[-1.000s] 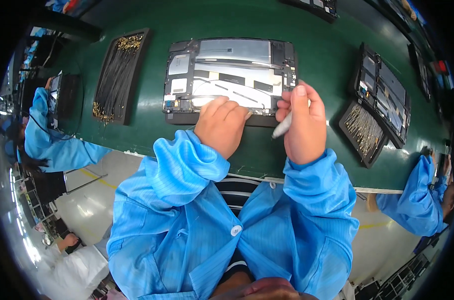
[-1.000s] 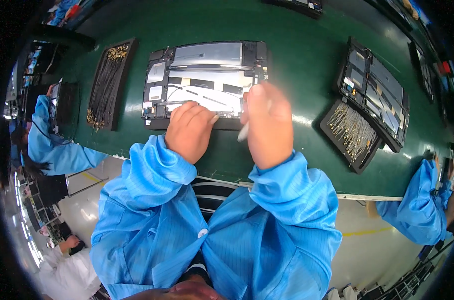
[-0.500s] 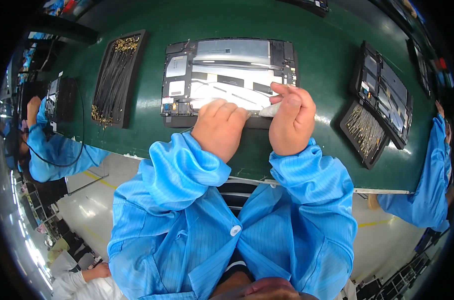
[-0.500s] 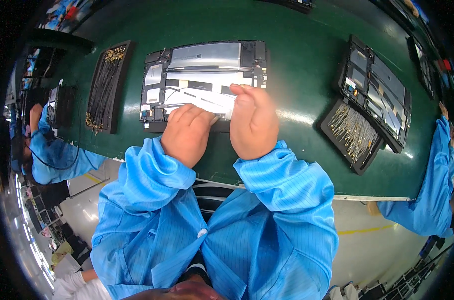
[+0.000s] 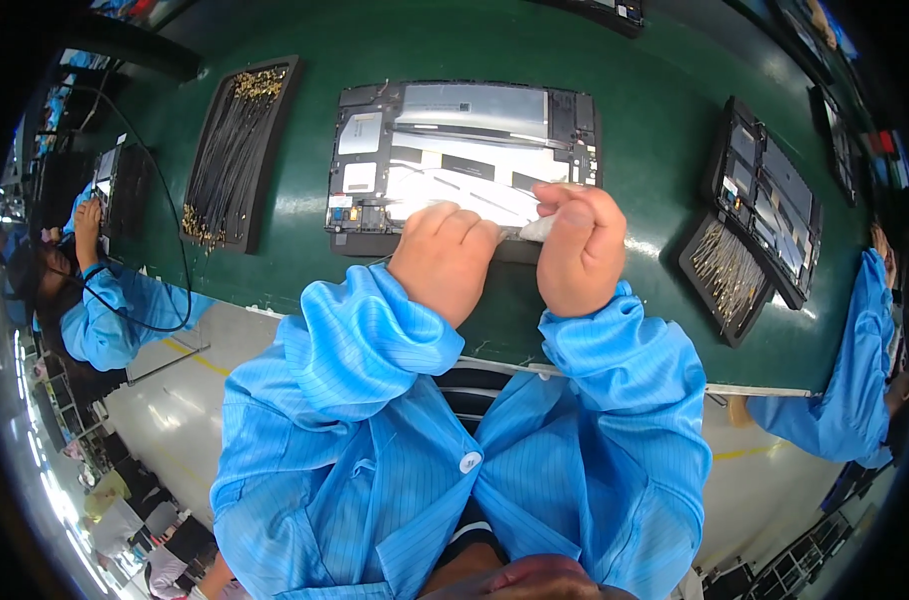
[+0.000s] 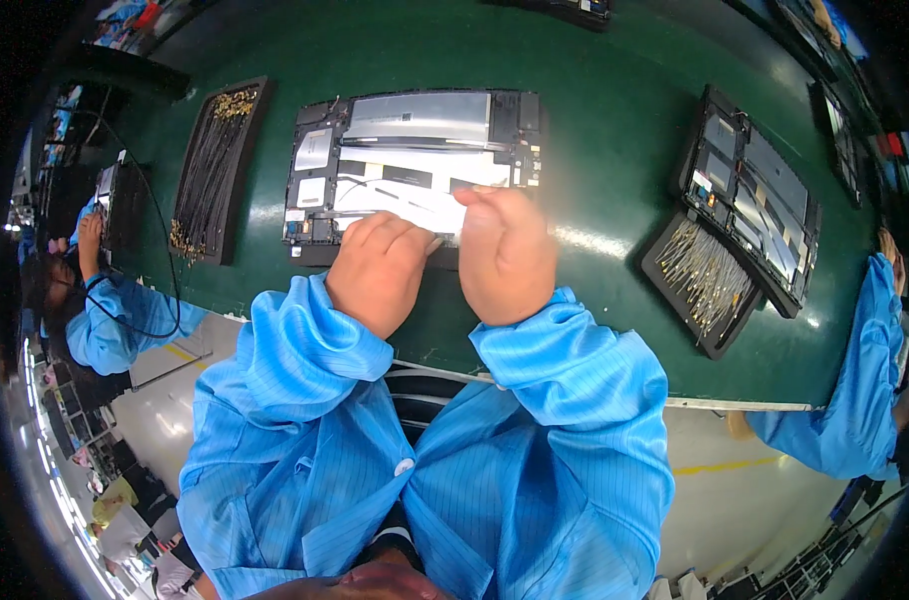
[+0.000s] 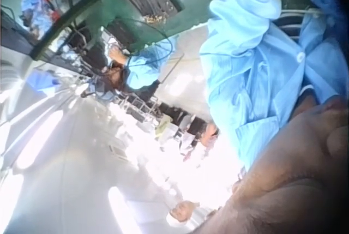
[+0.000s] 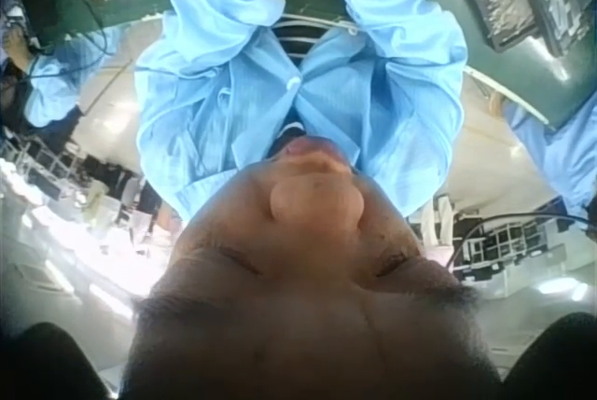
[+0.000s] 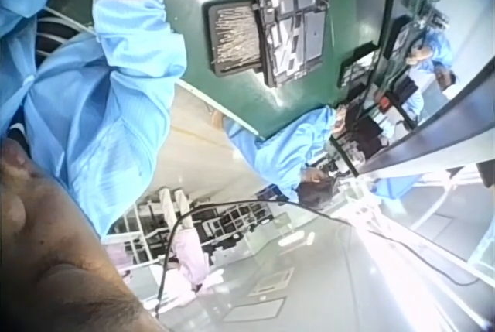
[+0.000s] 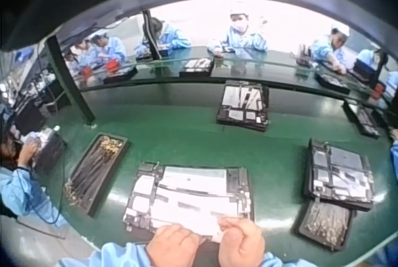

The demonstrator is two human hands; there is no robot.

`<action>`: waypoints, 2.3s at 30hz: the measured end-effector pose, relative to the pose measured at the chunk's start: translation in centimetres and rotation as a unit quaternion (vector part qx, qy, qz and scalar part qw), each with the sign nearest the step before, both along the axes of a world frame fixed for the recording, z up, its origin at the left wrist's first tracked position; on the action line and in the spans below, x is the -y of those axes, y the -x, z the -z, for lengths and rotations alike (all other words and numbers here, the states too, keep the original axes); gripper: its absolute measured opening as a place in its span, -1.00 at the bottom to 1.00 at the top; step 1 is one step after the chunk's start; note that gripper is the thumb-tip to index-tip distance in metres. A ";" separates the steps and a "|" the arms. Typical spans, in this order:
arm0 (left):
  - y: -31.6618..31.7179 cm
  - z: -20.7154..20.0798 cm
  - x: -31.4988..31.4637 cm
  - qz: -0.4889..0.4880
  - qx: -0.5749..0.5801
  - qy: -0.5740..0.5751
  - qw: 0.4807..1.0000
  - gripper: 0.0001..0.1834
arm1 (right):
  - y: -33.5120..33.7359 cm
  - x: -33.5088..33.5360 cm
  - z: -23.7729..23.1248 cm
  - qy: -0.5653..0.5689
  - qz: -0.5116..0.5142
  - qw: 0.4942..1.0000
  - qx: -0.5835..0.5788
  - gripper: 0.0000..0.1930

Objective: The person assembles internal components, ribbon cables, and electronic parts into tablet housings, taking the parts from storage trays and inserting them into the housing. The person uses tweezers and a dispensing tool to precisely place the small components.

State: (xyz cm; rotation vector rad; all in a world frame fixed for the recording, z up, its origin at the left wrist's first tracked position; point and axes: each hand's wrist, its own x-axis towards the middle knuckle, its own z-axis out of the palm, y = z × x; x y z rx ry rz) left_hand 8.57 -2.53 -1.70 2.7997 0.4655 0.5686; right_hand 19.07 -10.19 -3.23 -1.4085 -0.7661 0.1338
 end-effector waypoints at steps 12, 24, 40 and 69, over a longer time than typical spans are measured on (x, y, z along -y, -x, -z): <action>2.6 -2.6 -4.7 -0.065 -0.025 -0.100 0.993 -0.89 | -1.4 -0.7 -2.3 0.107 -0.060 0.964 -0.236 -0.71; 8.8 -3.0 -7.1 -0.302 -0.021 0.640 0.706 -0.54 | -5.3 2.3 -3.0 0.317 -0.095 0.874 -0.356 -0.59; 10.0 -1.2 -7.4 -0.293 0.045 0.684 0.667 -0.53 | -4.0 4.7 -3.5 0.262 -0.244 0.819 -0.449 -0.68; 3.1 -8.2 -10.1 -0.117 0.282 0.834 0.459 -0.74 | 3.1 -9.3 -8.7 0.082 -0.203 0.872 -0.437 -0.74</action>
